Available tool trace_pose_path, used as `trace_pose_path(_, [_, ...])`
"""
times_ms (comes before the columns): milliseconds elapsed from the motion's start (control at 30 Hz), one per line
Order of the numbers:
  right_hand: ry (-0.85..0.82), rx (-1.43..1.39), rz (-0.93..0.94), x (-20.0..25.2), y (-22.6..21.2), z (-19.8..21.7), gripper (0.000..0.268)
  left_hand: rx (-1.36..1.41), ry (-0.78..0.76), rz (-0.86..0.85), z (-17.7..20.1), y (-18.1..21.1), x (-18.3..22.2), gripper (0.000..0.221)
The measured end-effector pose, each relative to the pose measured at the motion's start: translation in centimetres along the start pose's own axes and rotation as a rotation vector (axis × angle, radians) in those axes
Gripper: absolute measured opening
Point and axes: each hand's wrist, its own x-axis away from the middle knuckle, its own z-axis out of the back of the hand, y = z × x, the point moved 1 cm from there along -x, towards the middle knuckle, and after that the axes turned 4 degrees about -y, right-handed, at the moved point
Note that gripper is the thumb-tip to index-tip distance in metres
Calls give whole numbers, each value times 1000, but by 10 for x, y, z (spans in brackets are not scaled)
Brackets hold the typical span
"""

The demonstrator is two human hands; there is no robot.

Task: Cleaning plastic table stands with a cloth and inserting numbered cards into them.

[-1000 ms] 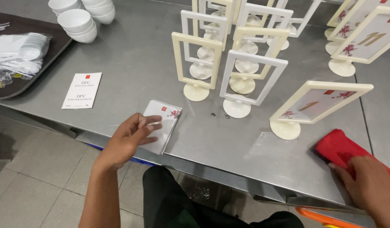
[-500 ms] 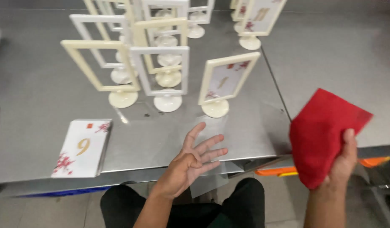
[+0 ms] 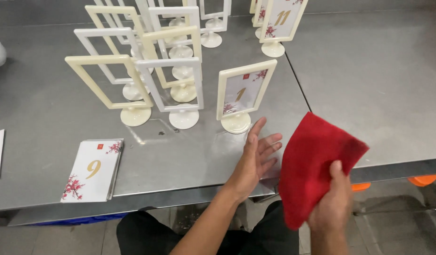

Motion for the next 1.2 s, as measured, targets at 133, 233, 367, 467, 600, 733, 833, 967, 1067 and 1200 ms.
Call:
trace_pose_path(133, [-192,793,388,32,53,13,43,-2,-11,-132,-5,-34,-22,107])
trace_pose_path(233, [-705,759,751,62,45,-30,53,654,-293,-241,21,-75,-47,95])
trace_pose_path(367, [-781,782,646,51,46,-36,52,684,-273,-37,42,-98,-54,81])
trace_pose_path(467, [-753,877,664,35,41,-43,51,688,-273,24,19,-76,-31,69])
trace_pose_path(600, [-634,1020,677,5,38,-46,53,489,-166,17,-9,-45,-4,80])
trace_pose_path(733, [-492,1164,689,-19,39,-43,56,383,-160,-89,-12,-23,10,82])
trace_pose_path(833, [-428,1160,535,-22,44,-38,56,279,-119,-44,-9,-27,8,94])
trace_pose_path(967, [-463,1122,531,4,55,-33,59,383,-87,-80,-9,-26,-3,81])
trace_pose_path(1067, [-581,1045,622,32,56,-32,58,580,-154,47,20,-65,-50,90])
trace_pose_path(1200, [-680,1017,689,31,42,-46,56,1254,-893,137,40,-103,-96,102])
